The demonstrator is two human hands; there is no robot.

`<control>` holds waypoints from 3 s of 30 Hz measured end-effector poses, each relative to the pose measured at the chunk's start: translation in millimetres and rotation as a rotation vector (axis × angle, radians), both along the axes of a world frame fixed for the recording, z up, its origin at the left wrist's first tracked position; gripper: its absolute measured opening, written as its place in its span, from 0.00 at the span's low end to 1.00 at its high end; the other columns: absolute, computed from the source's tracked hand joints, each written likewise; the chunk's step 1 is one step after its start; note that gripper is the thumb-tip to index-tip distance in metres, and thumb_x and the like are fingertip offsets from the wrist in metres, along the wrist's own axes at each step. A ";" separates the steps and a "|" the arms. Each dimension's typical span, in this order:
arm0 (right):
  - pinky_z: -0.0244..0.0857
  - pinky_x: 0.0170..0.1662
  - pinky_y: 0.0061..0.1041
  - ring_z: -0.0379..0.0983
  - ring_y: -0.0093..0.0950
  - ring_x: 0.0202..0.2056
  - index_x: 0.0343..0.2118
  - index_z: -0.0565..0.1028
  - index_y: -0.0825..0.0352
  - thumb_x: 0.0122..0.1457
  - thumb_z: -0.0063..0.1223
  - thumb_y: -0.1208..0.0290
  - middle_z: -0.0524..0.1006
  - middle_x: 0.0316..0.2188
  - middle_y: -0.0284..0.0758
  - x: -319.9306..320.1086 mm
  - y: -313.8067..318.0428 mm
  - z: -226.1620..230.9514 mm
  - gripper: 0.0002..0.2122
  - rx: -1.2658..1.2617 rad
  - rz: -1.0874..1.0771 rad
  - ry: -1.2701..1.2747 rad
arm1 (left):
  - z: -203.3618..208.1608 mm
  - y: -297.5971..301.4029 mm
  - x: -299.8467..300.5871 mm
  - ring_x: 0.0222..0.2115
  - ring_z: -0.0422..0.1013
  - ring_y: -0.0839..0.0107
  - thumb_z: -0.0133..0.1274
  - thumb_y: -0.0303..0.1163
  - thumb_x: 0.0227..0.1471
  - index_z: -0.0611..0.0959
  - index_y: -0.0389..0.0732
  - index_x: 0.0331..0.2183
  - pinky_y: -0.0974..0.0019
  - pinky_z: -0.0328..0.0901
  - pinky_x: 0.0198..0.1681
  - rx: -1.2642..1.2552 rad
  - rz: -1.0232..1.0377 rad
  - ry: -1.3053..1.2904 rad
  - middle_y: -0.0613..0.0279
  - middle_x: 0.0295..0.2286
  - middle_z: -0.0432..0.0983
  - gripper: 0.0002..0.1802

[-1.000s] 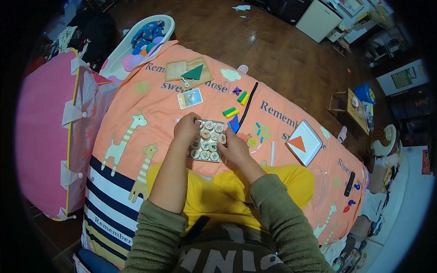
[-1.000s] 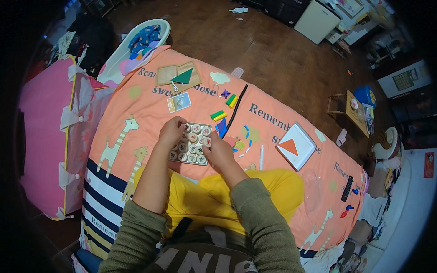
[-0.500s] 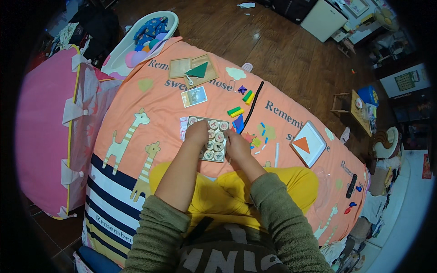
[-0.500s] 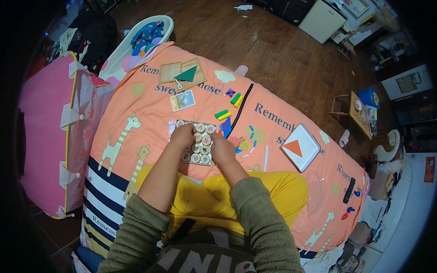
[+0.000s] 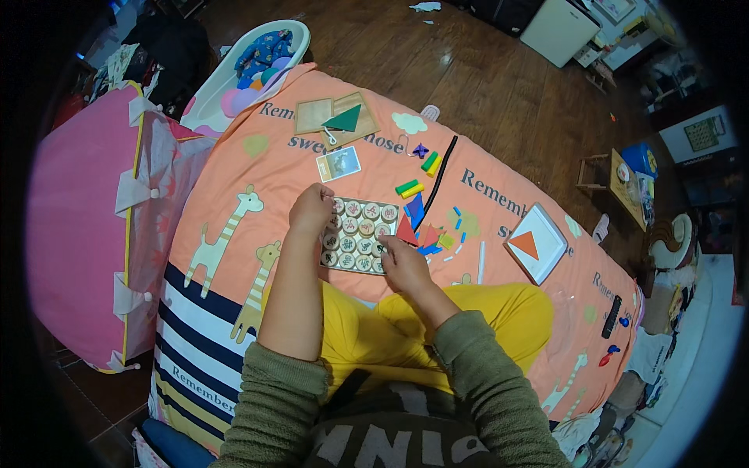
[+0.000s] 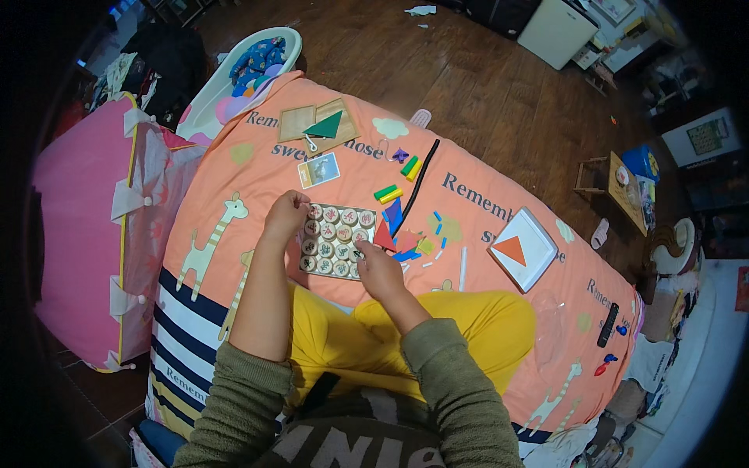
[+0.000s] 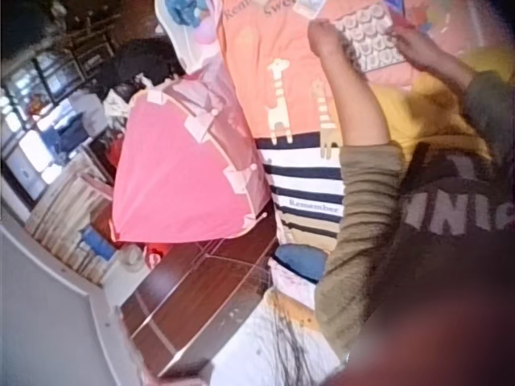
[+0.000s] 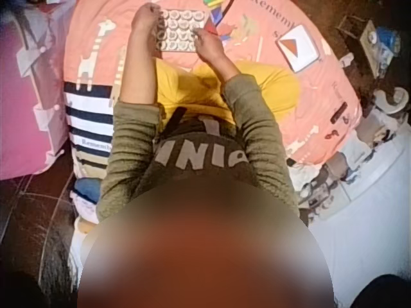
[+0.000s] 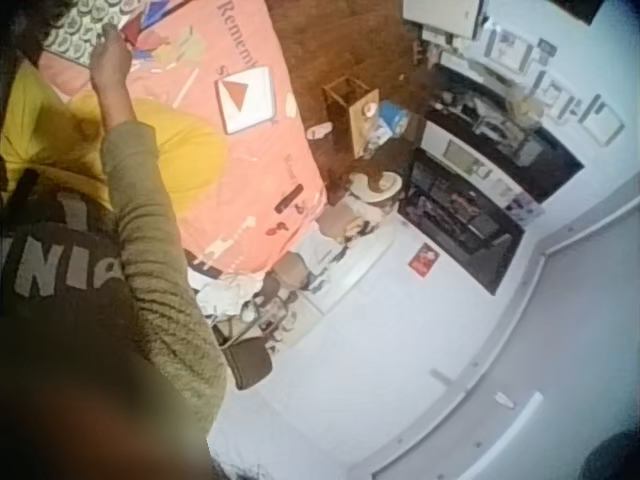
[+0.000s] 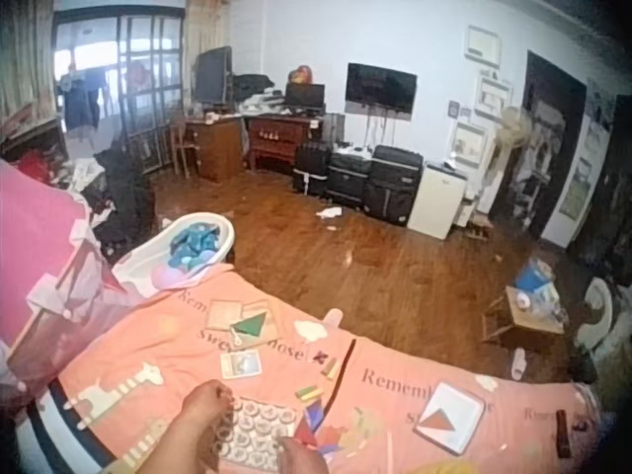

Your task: The person sits cross-legged and assembles a wooden puzzle by placing circular pieces into a grid frame. They then switch to a tangram puzzle, arranging colored geometric shapes into a square frame.

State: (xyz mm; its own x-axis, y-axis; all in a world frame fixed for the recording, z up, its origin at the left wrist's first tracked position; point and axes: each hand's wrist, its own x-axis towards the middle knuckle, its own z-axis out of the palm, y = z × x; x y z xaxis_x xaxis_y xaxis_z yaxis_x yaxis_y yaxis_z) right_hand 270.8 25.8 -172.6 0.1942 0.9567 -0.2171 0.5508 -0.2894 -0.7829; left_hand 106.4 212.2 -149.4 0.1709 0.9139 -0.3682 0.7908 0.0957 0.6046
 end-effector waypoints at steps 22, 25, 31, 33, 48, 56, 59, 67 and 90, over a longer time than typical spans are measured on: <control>0.68 0.37 0.30 0.74 0.34 0.33 0.46 0.72 0.66 0.61 0.48 0.69 0.75 0.33 0.39 21.8 -34.2 -34.7 0.12 -0.008 -0.280 0.227 | 4.3 0.2 -107.2 0.28 0.73 0.76 0.50 0.30 0.58 0.77 0.33 0.40 0.71 0.67 0.29 -0.155 0.245 -0.429 0.60 0.30 0.76 0.11; 0.66 0.33 0.25 0.70 0.25 0.27 0.46 0.71 0.69 0.64 0.47 0.70 0.74 0.29 0.33 27.6 -32.8 -50.1 0.11 0.129 -0.305 0.289 | -40.5 -15.8 -146.4 0.26 0.70 0.77 0.51 0.26 0.57 0.77 0.31 0.40 0.73 0.65 0.27 -0.056 0.138 -0.459 0.62 0.29 0.75 0.10; 0.63 0.32 0.19 0.67 0.18 0.27 0.43 0.70 0.71 0.65 0.45 0.74 0.73 0.29 0.31 28.0 -49.6 6.5 0.08 0.010 -0.366 0.588 | -72.8 -13.2 -120.0 0.25 0.68 0.78 0.53 0.26 0.55 0.77 0.30 0.39 0.75 0.64 0.27 -0.292 0.242 -0.632 0.63 0.28 0.75 0.10; 0.62 0.30 0.18 0.66 0.17 0.25 0.43 0.70 0.72 0.65 0.44 0.74 0.72 0.27 0.31 26.8 -55.4 15.0 0.08 0.002 -0.402 0.658 | -76.5 -0.9 -96.4 0.26 0.70 0.77 0.53 0.26 0.55 0.78 0.31 0.38 0.74 0.66 0.28 -0.309 0.118 -0.581 0.64 0.28 0.76 0.09; 0.69 0.37 0.23 0.72 0.21 0.32 0.44 0.70 0.72 0.67 0.41 0.73 0.74 0.33 0.33 10.3 -61.8 -21.2 0.09 -0.065 -0.337 0.730 | -48.2 1.2 -100.4 0.26 0.70 0.78 0.49 0.23 0.55 0.77 0.32 0.38 0.72 0.67 0.28 -0.105 0.154 -0.621 0.63 0.28 0.75 0.08; 0.69 0.36 0.21 0.72 0.21 0.32 0.44 0.70 0.70 0.66 0.43 0.73 0.74 0.32 0.33 7.9 -64.7 -21.7 0.08 -0.045 -0.405 0.839 | 1.8 -4.1 6.4 0.30 0.74 0.71 0.54 0.26 0.52 0.83 0.40 0.42 0.68 0.69 0.35 -0.306 -0.680 -0.137 0.60 0.32 0.79 0.13; 0.69 0.36 0.20 0.72 0.20 0.31 0.44 0.70 0.71 0.65 0.44 0.73 0.74 0.31 0.33 9.1 -70.9 -15.9 0.08 -0.050 -0.431 0.855 | -2.6 -1.2 31.8 0.32 0.75 0.65 0.57 0.28 0.48 0.83 0.44 0.42 0.64 0.69 0.36 -0.241 -0.848 0.019 0.57 0.32 0.80 0.16; 0.66 0.31 0.18 0.70 0.20 0.26 0.44 0.70 0.71 0.62 0.44 0.78 0.74 0.28 0.33 42.9 -75.7 1.8 0.08 -0.001 -0.553 0.883 | 22.5 -18.1 40.4 0.33 0.75 0.59 0.59 0.35 0.47 0.82 0.42 0.33 0.60 0.69 0.37 0.231 -0.914 0.015 0.58 0.30 0.78 0.10; 0.70 0.34 0.38 0.77 0.38 0.30 0.26 0.81 0.60 0.51 0.54 0.61 0.79 0.25 0.36 279.9 -109.9 20.4 0.09 -0.575 0.476 -0.656 | 55.9 -66.9 -47.2 0.29 0.70 0.77 0.49 0.32 0.61 0.76 0.35 0.37 0.72 0.67 0.35 -0.168 0.001 -0.512 0.65 0.29 0.73 0.09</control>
State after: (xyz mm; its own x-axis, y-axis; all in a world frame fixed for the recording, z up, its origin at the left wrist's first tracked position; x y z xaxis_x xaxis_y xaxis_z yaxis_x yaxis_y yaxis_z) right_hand 550.7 -84.2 -152.2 0.0649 0.7487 -0.6597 0.9819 -0.1656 -0.0914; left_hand 59.3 145.3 -93.5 0.3663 0.8497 -0.3793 0.3991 0.2248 0.8890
